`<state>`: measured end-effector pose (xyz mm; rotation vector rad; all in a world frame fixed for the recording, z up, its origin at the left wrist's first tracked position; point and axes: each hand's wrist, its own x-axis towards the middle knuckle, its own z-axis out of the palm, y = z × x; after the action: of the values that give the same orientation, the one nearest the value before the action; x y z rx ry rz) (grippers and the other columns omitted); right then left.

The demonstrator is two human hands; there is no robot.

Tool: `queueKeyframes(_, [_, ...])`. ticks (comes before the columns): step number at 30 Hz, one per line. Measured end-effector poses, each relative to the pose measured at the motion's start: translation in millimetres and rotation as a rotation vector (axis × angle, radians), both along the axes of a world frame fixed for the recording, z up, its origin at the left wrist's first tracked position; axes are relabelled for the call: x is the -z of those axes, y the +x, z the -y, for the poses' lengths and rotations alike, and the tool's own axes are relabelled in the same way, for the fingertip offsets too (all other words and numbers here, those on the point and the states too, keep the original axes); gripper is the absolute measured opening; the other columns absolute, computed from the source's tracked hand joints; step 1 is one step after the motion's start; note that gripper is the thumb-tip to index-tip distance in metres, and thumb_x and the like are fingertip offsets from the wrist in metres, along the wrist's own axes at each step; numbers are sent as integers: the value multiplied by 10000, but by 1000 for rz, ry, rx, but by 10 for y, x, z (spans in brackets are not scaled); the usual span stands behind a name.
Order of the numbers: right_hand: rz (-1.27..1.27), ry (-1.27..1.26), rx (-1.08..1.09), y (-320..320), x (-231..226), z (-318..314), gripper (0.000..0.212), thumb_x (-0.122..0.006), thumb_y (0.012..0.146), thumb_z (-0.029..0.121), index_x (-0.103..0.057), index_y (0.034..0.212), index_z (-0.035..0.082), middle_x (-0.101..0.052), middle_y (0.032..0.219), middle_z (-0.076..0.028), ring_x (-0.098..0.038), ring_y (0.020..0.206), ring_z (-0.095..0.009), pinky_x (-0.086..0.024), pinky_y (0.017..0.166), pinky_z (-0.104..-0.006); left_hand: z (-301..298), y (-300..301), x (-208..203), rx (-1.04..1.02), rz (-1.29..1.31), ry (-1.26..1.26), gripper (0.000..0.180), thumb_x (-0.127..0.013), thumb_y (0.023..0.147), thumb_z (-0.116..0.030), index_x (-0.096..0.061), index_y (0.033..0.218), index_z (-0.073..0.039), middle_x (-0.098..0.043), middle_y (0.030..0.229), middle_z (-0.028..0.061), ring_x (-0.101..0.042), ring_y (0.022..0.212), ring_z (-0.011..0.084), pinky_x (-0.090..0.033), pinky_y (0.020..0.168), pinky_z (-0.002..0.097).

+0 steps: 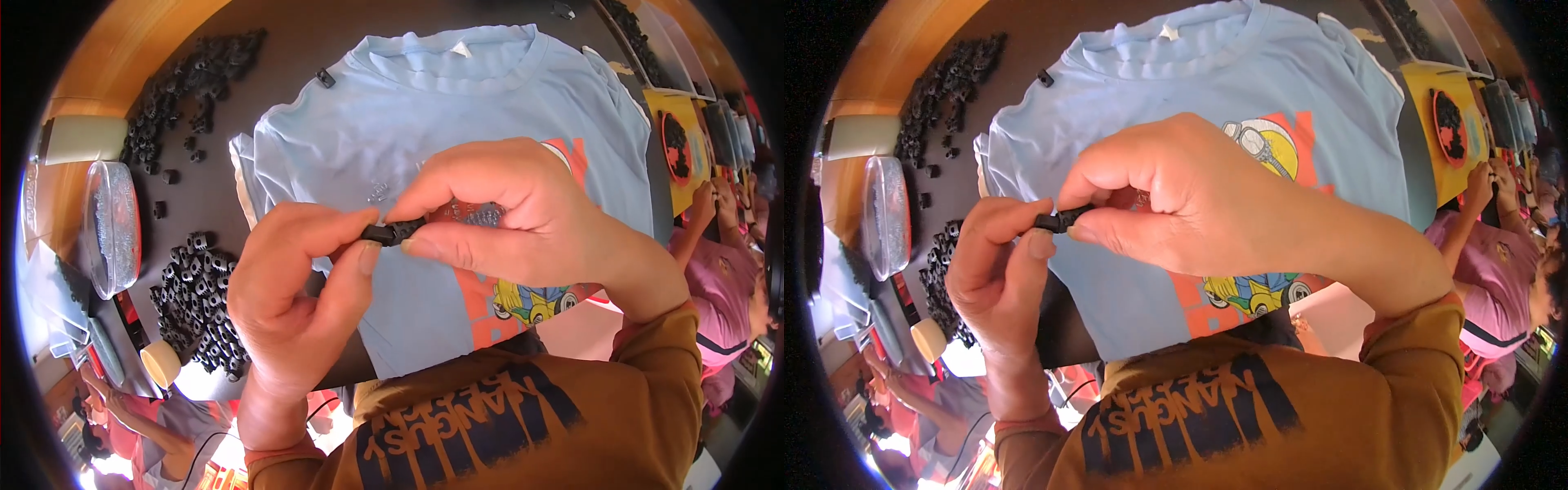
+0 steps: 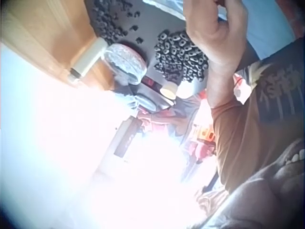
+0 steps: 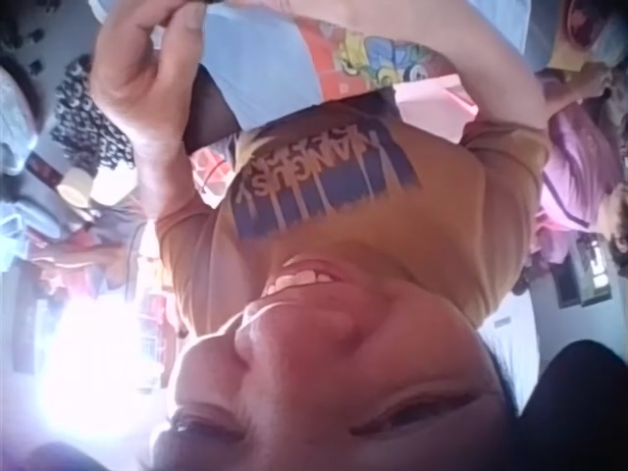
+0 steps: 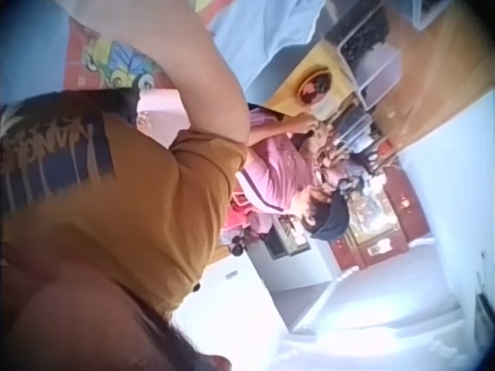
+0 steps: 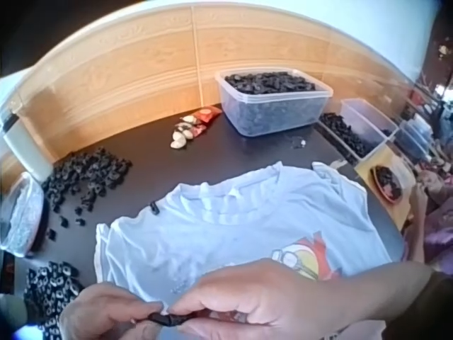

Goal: Manually assemble small black plastic parts at a workbench.

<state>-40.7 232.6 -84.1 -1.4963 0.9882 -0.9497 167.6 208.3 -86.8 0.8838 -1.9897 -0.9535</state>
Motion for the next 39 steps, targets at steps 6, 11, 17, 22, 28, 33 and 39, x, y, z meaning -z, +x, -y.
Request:
queueKeyframes(6, [-65,-183,16,21,107,-18,142,-666,788,-23,-650,929,-16,-638,783,-68,-600,698,-156,-448,590,-263,-37,-18,-31,-21,-78,277,196,-646,734,100,-652,918,31,-626,796,86,-561,712,163,-432,643,244])
queueKeyframes(11, [-166,-322,84,45,125,-23,140,-666,794,-30,-641,931,-17,-626,766,-60,-587,670,-113,-435,564,-244,-2,-63,12,-15,110,-152,219,-647,725,108,-653,931,34,-604,750,97,-570,635,174,-442,561,250])
queueKeyframes(17, [191,270,80,81,126,-36,66,-628,825,60,-634,831,-5,-594,610,-35,-531,476,-72,-369,387,-236,-98,-97,12,-59,162,-319,343,-701,676,67,-640,1012,32,-600,799,103,-569,614,199,-473,523,270])
queueKeyframes(22, [390,483,12,35,33,-19,109,-661,844,7,-654,947,-30,-649,800,-39,-539,657,-31,-422,541,-184,-108,-166,70,-132,281,-560,484,-780,648,7,-602,1096,50,-593,811,100,-558,635,184,-475,518,265])
queueKeyframes(28, [407,283,-29,25,5,-26,103,-645,848,-9,-657,948,-29,-665,843,-44,-594,773,-57,-463,653,-185,-157,-208,41,-176,308,-808,385,-776,670,5,-615,1011,87,-587,802,106,-548,621,197,-448,516,287])
queueKeyframes(33, [275,428,40,35,22,36,104,-651,846,3,-657,947,-21,-662,859,-38,-591,782,-52,-472,666,-196,-48,-195,142,-120,347,-579,394,-744,677,-27,-601,1025,87,-591,832,110,-564,664,242,-460,599,339])
queueKeyframes(39, [269,217,227,-162,-104,111,123,-676,835,35,-649,946,-9,-657,849,-37,-595,777,-60,-478,674,-203,-87,-60,43,-134,264,-626,612,-737,682,-71,-498,1220,96,-607,805,96,-542,666,231,-435,696,372])
